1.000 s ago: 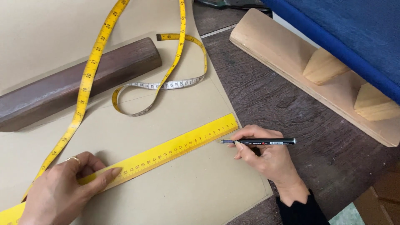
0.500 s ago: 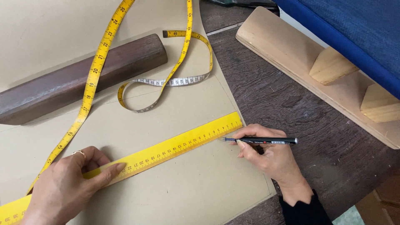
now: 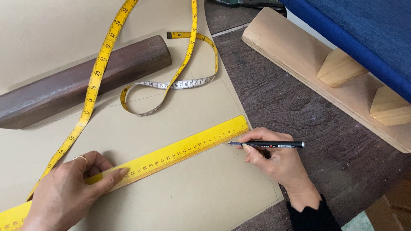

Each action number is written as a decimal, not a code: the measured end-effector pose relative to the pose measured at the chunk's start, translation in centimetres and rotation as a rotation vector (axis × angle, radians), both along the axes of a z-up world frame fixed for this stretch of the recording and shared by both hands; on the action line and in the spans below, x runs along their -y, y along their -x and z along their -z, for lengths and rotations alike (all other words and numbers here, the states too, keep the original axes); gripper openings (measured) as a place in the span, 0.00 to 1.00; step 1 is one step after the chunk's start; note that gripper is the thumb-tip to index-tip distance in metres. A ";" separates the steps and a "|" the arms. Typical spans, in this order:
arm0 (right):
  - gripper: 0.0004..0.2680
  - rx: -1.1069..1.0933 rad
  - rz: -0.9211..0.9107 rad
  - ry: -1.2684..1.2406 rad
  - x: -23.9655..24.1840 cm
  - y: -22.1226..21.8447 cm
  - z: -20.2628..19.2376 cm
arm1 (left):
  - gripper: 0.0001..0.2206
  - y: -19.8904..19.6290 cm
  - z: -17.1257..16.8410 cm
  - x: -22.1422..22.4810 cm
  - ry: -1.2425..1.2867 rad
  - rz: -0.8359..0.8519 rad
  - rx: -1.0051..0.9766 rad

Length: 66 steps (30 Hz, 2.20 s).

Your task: The person is measuring an orange garment sleeve and marking dimensions on pattern paper using a ruler, measuring tape, and a pen.

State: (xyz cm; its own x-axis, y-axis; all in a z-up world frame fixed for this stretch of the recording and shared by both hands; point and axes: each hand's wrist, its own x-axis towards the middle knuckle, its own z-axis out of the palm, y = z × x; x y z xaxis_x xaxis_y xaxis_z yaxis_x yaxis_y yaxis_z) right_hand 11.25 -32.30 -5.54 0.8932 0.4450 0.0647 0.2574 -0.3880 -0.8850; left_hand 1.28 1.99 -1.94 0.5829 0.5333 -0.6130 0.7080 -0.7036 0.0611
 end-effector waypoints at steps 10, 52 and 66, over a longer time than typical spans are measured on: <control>0.06 -0.017 0.013 0.007 -0.2 0.0 -0.3 | 0.17 0.0 0.0 0.0 0.007 -0.009 0.000; 0.06 0.200 0.252 -0.115 -2.0 1.7 -2.9 | 0.15 4.5 -0.4 0.3 0.141 0.083 0.595; 0.05 0.278 0.241 0.032 -1.2 1.0 -2.9 | 0.12 20.7 1.0 0.3 0.003 -0.096 0.714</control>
State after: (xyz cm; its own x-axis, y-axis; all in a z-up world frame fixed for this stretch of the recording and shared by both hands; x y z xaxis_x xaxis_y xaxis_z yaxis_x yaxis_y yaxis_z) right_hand 10.20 -31.07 -2.68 0.9230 0.2292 0.3090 0.3838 -0.4931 -0.7807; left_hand -19.44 1.67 -2.96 0.7926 0.6013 -0.1017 0.5534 -0.6392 0.5339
